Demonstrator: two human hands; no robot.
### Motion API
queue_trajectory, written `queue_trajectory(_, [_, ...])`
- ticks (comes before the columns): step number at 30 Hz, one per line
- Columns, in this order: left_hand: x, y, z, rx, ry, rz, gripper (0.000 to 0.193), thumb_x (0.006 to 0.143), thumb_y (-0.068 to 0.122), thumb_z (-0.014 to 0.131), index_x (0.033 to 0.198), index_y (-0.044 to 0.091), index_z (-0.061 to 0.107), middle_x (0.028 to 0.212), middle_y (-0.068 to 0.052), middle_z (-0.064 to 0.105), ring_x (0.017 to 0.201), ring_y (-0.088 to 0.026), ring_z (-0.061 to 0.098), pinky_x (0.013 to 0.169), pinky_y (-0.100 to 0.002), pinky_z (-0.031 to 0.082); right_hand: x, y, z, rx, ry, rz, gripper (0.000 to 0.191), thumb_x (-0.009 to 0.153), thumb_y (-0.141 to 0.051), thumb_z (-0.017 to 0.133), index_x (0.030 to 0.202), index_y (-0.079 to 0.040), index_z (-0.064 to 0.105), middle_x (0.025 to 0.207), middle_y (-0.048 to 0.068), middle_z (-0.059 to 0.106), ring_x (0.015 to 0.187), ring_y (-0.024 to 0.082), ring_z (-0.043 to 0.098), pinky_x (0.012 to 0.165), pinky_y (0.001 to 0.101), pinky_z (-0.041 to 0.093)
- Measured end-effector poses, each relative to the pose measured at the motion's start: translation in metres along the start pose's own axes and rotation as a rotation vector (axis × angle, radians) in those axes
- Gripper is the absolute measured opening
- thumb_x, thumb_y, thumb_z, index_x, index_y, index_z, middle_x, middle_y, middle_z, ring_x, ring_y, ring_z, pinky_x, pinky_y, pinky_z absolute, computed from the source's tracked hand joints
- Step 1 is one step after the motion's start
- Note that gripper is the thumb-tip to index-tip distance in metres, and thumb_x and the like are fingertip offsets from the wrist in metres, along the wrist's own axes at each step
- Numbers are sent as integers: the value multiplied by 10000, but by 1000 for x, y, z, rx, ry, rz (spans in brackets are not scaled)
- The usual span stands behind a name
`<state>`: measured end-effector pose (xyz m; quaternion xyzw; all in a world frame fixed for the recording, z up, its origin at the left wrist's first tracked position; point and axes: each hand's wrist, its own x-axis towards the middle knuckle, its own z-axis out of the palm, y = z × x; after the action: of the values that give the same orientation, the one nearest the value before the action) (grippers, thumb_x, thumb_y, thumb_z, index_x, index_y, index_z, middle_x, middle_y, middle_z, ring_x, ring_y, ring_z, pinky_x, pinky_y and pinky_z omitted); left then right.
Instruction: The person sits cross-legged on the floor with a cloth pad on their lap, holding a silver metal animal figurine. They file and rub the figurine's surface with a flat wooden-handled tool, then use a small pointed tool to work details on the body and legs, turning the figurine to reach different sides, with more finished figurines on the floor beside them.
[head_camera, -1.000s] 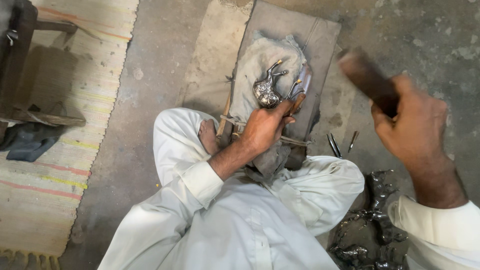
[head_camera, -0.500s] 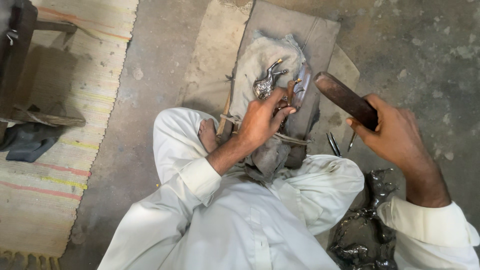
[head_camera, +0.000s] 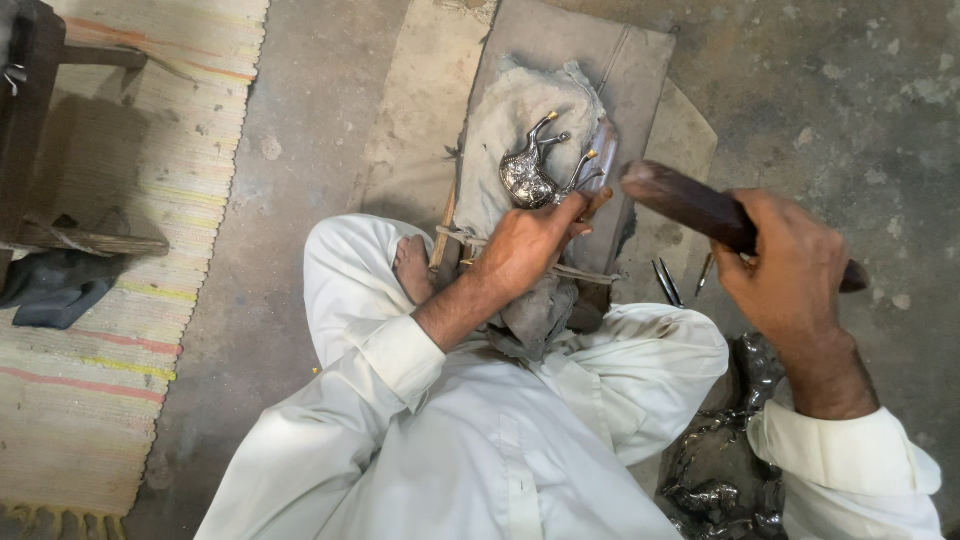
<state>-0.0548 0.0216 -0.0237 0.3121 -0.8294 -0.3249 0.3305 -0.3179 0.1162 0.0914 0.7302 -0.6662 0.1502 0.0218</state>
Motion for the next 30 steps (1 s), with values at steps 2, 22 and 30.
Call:
queue_trajectory(2, [-3, -1, 1, 17, -22, 43, 340, 940, 84, 617, 1268, 86, 530, 999, -148, 742, 828, -360, 726, 642, -450, 574, -6, 3, 1, 90, 139, -23, 269, 1004, -85, 778, 1220, -29, 628, 968, 138, 689, 843, 291, 710, 799, 387, 542])
queue_trajectory(22, [3, 8, -14, -265, 280, -262, 272, 935, 135, 793, 1061, 53, 567, 867, -136, 749, 757, -286, 769, 639, -361, 582, -8, 5, -8, 85, -156, 274, 297, 976, -227, 792, 1168, -66, 631, 790, 125, 662, 692, 284, 684, 671, 431, 509])
queue_trajectory(30, [10, 14, -12, -287, 301, -217, 265, 937, 123, 770, 1042, 53, 537, 850, -138, 733, 749, -279, 770, 616, -363, 571, 15, -11, -7, -42, -289, 211, 367, 851, -199, 802, 1190, -136, 677, 835, 107, 711, 753, 333, 709, 713, 467, 514])
